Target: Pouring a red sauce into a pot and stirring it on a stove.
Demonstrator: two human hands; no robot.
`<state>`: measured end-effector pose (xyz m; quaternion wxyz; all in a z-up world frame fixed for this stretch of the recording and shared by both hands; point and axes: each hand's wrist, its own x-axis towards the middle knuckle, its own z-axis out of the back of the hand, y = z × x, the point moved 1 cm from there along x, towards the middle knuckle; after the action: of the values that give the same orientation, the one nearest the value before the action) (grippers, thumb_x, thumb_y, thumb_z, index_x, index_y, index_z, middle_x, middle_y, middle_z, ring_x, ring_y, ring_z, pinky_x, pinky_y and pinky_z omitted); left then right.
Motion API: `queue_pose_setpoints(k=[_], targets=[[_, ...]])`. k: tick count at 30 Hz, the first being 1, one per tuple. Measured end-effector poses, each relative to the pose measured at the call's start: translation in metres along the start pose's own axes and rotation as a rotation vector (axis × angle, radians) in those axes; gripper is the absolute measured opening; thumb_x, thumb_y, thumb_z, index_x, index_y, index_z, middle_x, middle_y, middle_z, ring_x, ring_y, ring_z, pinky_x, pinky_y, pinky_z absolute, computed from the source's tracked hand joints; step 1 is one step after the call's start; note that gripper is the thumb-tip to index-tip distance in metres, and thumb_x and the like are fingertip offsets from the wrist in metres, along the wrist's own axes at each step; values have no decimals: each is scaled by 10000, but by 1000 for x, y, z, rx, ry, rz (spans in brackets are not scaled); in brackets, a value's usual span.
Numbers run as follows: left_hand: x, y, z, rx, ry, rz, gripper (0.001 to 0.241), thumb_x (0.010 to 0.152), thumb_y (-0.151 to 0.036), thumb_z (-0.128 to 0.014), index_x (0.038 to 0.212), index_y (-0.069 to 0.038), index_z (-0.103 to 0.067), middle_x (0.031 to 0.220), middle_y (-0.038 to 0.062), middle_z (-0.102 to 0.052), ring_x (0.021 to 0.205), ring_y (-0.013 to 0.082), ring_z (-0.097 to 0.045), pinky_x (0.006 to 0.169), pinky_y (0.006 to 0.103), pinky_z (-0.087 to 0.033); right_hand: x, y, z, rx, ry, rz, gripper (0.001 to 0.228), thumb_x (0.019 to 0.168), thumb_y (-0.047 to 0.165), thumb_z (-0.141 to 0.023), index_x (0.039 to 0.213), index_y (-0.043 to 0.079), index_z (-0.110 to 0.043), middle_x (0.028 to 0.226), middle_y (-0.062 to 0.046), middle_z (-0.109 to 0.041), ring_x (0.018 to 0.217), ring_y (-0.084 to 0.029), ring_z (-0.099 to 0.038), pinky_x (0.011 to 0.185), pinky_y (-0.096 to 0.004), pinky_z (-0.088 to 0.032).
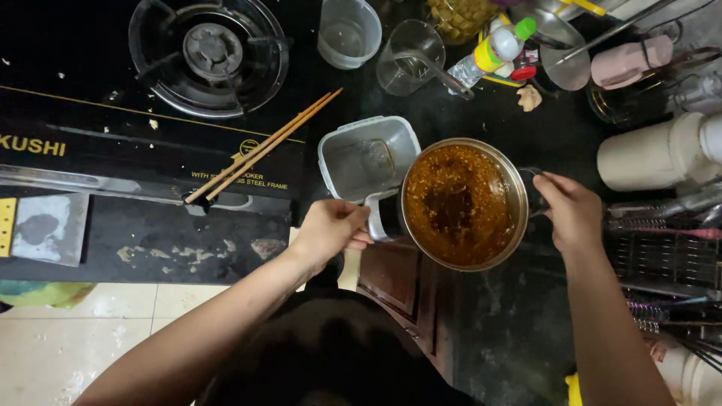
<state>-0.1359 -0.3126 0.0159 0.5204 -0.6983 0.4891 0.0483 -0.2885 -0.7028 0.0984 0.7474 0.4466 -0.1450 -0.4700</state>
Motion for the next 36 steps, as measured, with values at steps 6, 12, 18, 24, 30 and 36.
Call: queue_pose_setpoints(k=[6,12,18,24,30,36], targets=[[-2,0,-2,38,-47,28,318,965,-186,-652,1070,111,-689,843,138,-736,693,194,-742,647,300,-631,-14,39,-14,-133,2,-4,317,940,238,-773,1214,83,-742,965,27,-725,830,-63,-650,669,-219,-509],[3,9,-3,-9,-77,44,318,973,-190,-642,1084,103,-691,837,141,-732,680,190,-729,632,296,-630,20,18,-11,-33,86,106,310,939,196,-792,1209,47,-757,930,21,-702,763,-63,-598,653,-217,-470],[11,25,-3,-108,-91,18,288,965,-173,-641,1067,91,-689,838,132,-732,673,192,-723,615,307,-635,48,15,-17,-85,102,108,283,932,189,-808,1182,63,-766,894,31,-690,724,-52,-584,622,-205,-461],[16,46,-5,-189,-104,32,284,979,-193,-642,1023,85,-684,833,142,-732,676,200,-729,615,308,-630,64,21,-27,-73,145,115,286,913,192,-819,1168,72,-767,922,36,-706,739,-50,-596,628,-204,-464],[11,42,-7,-215,-135,35,289,981,-202,-635,1019,80,-686,845,133,-742,683,192,-736,618,297,-632,76,29,-33,-209,167,118,310,916,251,-820,1181,99,-766,961,45,-713,774,-49,-603,631,-216,-464],[12,43,-9,-247,-161,41,295,999,-201,-627,1018,90,-670,826,132,-724,679,192,-730,601,290,-622,82,37,-40,-222,191,115,320,911,265,-818,1181,100,-768,934,42,-704,765,-53,-604,637,-218,-473]])
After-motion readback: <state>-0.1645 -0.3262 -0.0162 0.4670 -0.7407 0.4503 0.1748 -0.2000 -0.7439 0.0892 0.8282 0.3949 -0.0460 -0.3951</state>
